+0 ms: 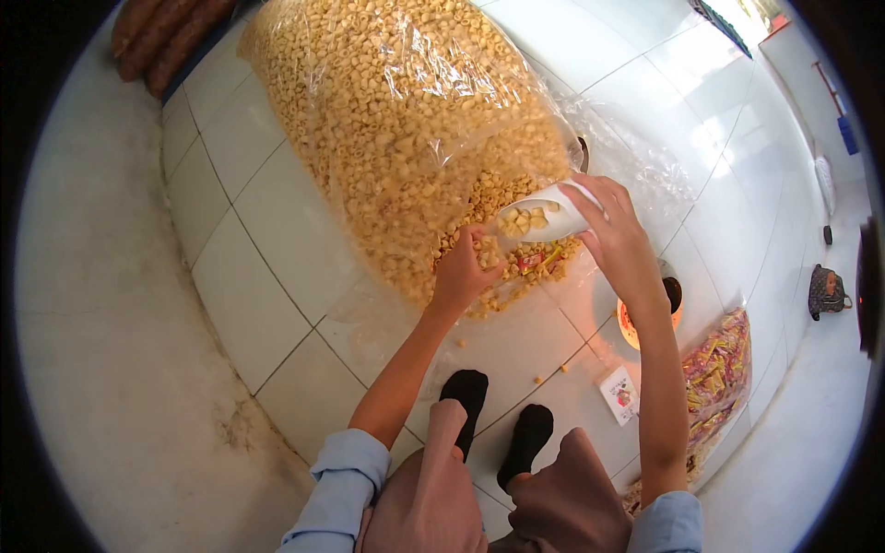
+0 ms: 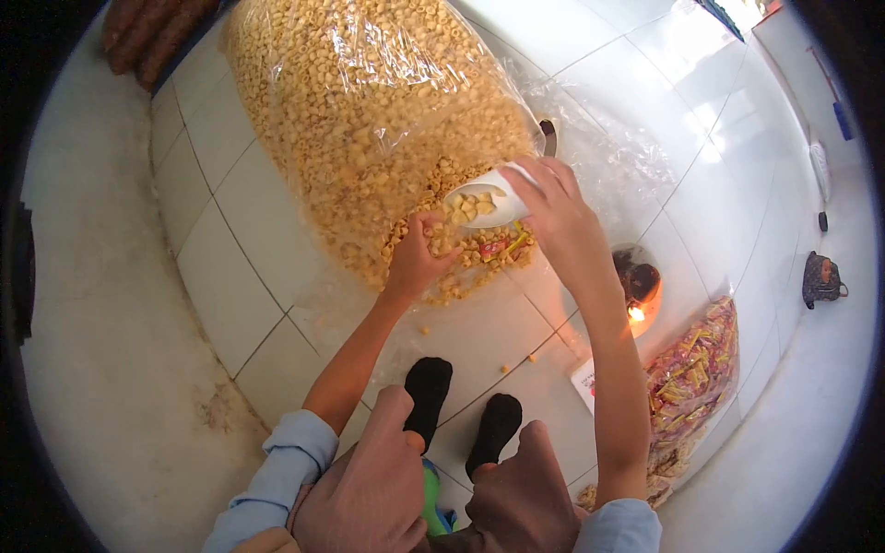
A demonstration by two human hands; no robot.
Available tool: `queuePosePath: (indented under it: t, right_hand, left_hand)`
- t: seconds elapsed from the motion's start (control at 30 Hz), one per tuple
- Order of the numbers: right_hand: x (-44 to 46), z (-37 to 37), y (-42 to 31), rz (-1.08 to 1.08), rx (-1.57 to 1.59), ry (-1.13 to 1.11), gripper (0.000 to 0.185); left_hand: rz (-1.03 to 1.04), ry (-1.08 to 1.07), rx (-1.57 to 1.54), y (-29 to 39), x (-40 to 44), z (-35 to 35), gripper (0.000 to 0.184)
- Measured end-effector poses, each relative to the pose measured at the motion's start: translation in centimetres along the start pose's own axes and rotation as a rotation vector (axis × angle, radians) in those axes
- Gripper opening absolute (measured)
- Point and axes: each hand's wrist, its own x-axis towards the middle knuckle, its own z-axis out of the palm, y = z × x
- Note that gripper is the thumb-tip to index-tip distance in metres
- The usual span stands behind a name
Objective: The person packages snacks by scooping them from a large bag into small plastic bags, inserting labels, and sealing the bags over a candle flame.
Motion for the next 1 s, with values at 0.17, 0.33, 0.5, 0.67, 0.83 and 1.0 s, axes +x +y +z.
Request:
queuePosePath:
  t: [0.17, 0.33, 0.5, 0.67, 0.83, 1.0]
  right_hand:
    - [0.5, -0.5, -1.4, -0.109, -0.186, 0.053, 0.053]
    - [0.7, -1.2, -2.2, -0.11, -0.266, 0.052, 0.05]
    - [0.6, -0.4, -1.1, -0.035, -0.18, 0.09, 0.05]
    - [-2.8, 9.1, 5.9, 0.212, -0.113, 0.098, 0.053]
    - [-5.9, 14.7, 5.3, 0.418, 0.113, 0.058, 0.056]
    - [-2.9, 13.7, 2.0, 0.372, 0.726, 0.116, 0.048]
  left_hand:
    - [0.046, 0.041, -0.001, 0.2, 0.0, -0.2, 0.059]
    - [0.03, 0.039, -0.161, -0.7, 0.1, 0.3, 0.06]
    - [-0.023, -0.034, -0.04, 0.4, 0.0, -0.9, 0.063]
    - [0.109, -0.035, -0.305, -1.8, 0.0, 0.5, 0.06]
    - [0.075, -0.107, -0.431, -1.6, -0.2, 0.1, 0.056]
    - [0.007, -0.148, -0.415, 0.6, 0.3, 0.1, 0.044]
